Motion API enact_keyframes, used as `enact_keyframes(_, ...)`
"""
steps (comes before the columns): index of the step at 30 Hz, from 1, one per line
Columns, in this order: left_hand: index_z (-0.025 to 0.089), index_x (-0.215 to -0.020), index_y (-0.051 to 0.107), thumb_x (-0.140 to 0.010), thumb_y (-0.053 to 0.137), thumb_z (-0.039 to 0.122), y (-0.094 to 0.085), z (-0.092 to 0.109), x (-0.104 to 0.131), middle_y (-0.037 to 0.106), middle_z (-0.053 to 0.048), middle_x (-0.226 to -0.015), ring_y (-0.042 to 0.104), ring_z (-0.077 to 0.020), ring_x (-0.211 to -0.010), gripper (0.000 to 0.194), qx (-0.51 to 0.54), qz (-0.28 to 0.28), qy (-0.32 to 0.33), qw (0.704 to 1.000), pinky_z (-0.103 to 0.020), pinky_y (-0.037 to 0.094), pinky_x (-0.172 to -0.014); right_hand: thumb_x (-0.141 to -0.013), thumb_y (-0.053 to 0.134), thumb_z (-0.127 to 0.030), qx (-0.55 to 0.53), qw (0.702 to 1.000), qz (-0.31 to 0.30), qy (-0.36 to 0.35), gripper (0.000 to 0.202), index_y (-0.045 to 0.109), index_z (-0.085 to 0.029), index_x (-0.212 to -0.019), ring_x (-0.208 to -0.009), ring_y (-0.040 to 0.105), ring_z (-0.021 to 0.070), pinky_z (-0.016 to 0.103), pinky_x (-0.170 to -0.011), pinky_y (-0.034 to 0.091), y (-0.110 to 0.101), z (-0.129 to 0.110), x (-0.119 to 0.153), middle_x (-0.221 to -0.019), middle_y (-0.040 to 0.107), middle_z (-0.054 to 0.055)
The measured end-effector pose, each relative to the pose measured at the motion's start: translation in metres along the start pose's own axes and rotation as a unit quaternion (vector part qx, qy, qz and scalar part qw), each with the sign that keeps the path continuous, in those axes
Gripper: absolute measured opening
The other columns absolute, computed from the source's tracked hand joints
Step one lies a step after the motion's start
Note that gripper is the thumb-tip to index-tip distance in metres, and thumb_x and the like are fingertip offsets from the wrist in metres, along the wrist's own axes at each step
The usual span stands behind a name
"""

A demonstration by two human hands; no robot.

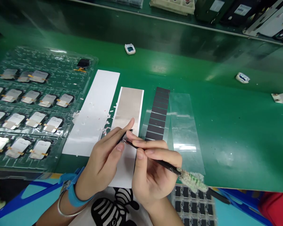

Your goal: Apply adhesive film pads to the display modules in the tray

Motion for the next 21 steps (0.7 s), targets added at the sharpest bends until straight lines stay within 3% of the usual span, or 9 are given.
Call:
enact_keyframes(11,0.029,-0.153,0.032,-0.104,0.035,0.027,0.0004,-0.0023,-0.0008,0.053,-0.002,-0.09,0.05,-0.0137,-0.074,0.049,-0.03,0.003,-0.011,0.999,-0.027,0.041,-0.062,-0.086,0.056,0.004,0.02,1.0,-0.004,-0.011,0.027,0.052,-0.017,-0.104,-0.081,0.071,0.0176,0.044,-0.074,0.068,-0.0009,-0.0008,0.0018,-0.089,0.066,0.003)
enact_keyframes(21,0.024,-0.153,0.032,-0.103,0.033,0.025,-0.001,0.0002,-0.0008,0.051,-0.003,-0.088,0.048,-0.0147,-0.072,0.051,-0.033,0.005,0.001,0.999,-0.029,0.04,-0.061,-0.082,0.057,0.007,0.042,0.998,-0.035,-0.004,0.03,0.055,-0.017,-0.1,-0.081,0.071,0.0172,0.046,-0.079,0.068,0.0016,-0.0038,0.0015,-0.09,0.068,0.003)
Point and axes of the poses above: each hand's wrist, its own x-axis away from the middle knuckle, its own y-axis out of the palm, z = x × y, the point moved 6 cm from there along -x, towards the middle knuckle
